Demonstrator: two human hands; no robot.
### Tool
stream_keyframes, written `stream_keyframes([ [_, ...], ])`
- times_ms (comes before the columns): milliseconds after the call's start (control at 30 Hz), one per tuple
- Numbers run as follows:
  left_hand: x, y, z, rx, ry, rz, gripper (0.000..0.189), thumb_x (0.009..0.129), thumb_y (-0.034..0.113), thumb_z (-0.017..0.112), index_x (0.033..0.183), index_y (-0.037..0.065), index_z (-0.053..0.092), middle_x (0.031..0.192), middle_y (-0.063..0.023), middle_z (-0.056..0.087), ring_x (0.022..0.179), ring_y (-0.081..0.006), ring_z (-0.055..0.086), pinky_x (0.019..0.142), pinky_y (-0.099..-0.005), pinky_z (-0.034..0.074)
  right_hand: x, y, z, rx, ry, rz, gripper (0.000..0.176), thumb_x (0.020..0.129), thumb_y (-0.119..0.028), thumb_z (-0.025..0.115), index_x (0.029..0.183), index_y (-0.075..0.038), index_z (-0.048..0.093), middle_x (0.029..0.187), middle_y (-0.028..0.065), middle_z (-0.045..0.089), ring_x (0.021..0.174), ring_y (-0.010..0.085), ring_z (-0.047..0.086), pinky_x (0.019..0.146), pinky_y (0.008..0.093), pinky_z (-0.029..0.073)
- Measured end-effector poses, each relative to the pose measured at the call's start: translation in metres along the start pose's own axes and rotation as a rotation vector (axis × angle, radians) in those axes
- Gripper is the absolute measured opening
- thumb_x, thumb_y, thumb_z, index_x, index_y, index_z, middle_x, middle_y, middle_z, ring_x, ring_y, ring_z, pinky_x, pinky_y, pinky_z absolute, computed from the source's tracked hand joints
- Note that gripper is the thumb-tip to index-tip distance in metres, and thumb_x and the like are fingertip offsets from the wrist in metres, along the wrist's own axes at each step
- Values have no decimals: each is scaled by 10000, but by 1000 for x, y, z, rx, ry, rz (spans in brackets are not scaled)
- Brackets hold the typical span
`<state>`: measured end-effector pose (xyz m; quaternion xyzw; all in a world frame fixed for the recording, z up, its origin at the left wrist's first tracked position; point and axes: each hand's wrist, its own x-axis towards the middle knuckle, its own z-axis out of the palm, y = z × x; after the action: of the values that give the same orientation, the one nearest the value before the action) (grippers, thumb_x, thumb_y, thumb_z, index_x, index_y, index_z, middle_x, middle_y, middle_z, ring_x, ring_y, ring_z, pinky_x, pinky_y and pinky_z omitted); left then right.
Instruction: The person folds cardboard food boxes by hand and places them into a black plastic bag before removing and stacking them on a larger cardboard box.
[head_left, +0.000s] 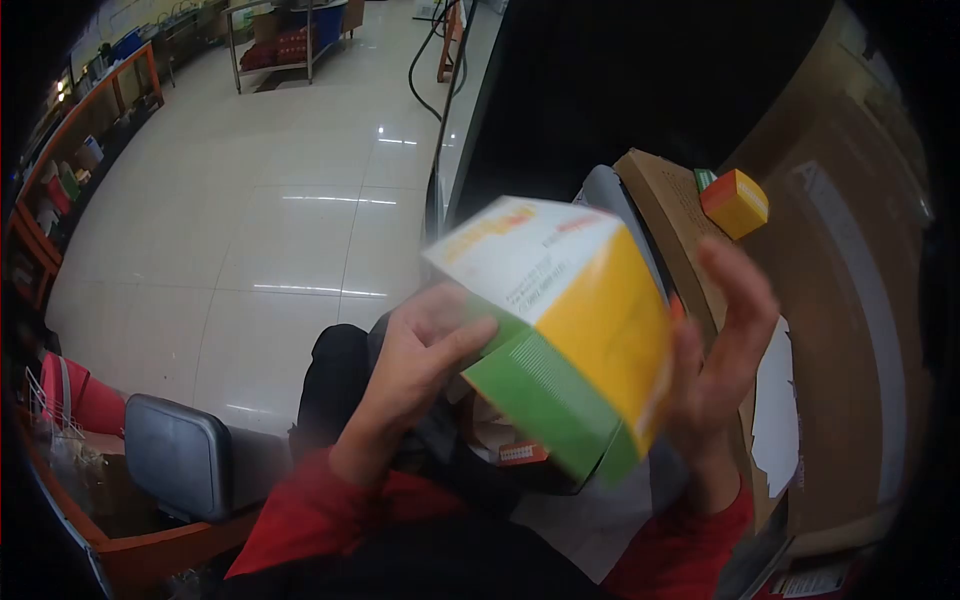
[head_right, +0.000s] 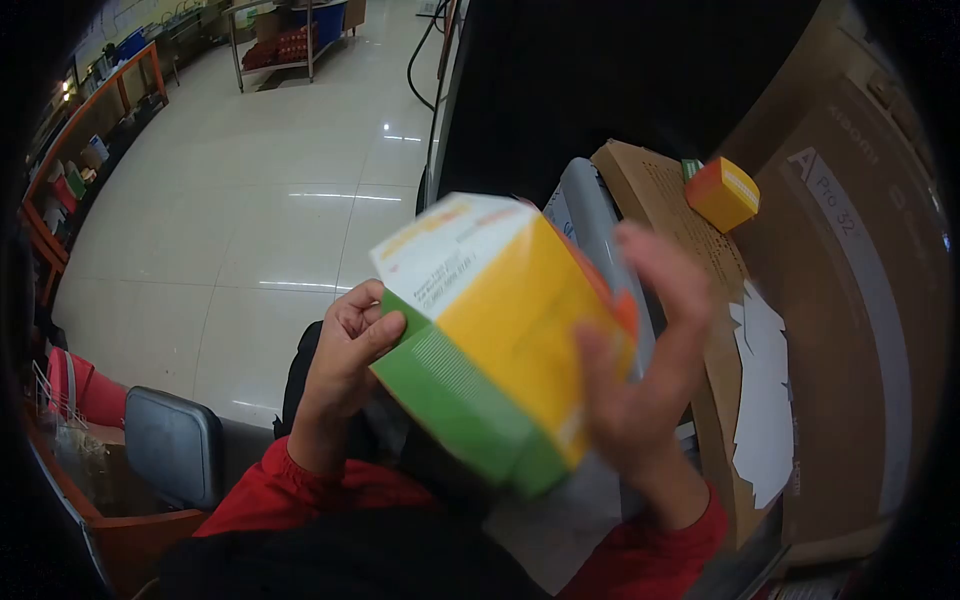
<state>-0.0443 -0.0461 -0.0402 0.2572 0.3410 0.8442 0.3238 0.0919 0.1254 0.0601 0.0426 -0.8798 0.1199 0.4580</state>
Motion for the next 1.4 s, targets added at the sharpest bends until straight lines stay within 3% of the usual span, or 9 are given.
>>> stream_keyframes([
  [67, -1, -3, 11, 28, 80, 128, 257, 815, 59, 615, 1040, -44, 543, 983, -107, 621, 854, -131, 598, 778, -251, 470, -3, -35, -1, -119, -209, -122, 439, 790, -287, 647, 1145, -93, 476, 1143, 146, 501, 1046, 247, 495, 933, 388, 371],
  [467, -20, -12, 34, 90, 194, 555, 129, 800, -22, 619, 915, -51, 569, 894, -139, 641, 809, -142, 614, 722, -250, 493, -16, -41, 9, -86, -281, -224, 309, 715, -249, 711, 965, -86, 632, 988, 92, 583, 906, 221, 574, 848, 419, 490],
  [667, -23, -10, 43, 93, 207, 586, 148, 784, -26, 637, 915, -48, 571, 891, -149, 642, 800, -145, 615, 717, -254, 494, -20, -36, 13, -107, -297, -314, 401, 672, -155, 746, 1039, -96, 595, 1006, 74, 549, 921, 232, 567, 881, 439, 470],
  [767, -23, -11, 42, 107, 198, 596, 154, 796, -25, 620, 933, -53, 557, 891, -158, 638, 791, -157, 622, 698, -266, 509, -19, -35, 15, -81, -241, -306, 258, 823, -266, 584, 1008, -90, 623, 986, 88, 566, 925, 252, 562, 871, 475, 459],
  [967, -23, 1, 43, -103, 158, 438, 168, 813, -39, 584, 967, -63, 522, 871, -169, 636, 758, -188, 635, 640, -282, 533, -17, -36, 16, -288, -137, -432, 157, 838, -166, 555, 963, -121, 640, 930, 51, 573, 926, 189, 559, 923, 461, 416],
  [1067, -23, -3, 39, 1, 170, 480, 177, 811, -47, 581, 978, -75, 526, 873, -175, 635, 759, -187, 634, 634, -271, 531, -21, -42, 11, -292, -195, -402, 166, 776, -104, 622, 939, -127, 640, 924, 24, 570, 882, 151, 566, 927, 461, 404],
  [1167, -18, -18, 29, 484, 234, 856, 248, 788, -51, 606, 1024, -73, 531, 864, -167, 643, 746, -195, 638, 634, -264, 523, -12, -43, 6, -4, -266, -197, 178, 710, -93, 682, 882, -114, 642, 856, 18, 575, 779, 139, 576, 923, 460, 391],
  [1267, -23, -28, 33, 996, 334, 883, 308, 757, 17, 655, 1050, -11, 566, 974, -169, 622, 860, -238, 616, 766, -328, 477, -11, -39, 6, 161, -167, -32, 204, 618, -66, 720, 801, -100, 636, 736, 21, 568, 659, 135, 562, 892, 436, 396],
  [1400, -32, -30, 41, 1012, 249, 629, 311, 768, 75, 659, 1064, 18, 583, 1019, -150, 612, 907, -232, 601, 819, -336, 453, -13, -35, 12, 217, -113, 58, 184, 580, -49, 706, 739, -87, 621, 636, 18, 541, 576, 136, 522, 855, 407, 403],
])
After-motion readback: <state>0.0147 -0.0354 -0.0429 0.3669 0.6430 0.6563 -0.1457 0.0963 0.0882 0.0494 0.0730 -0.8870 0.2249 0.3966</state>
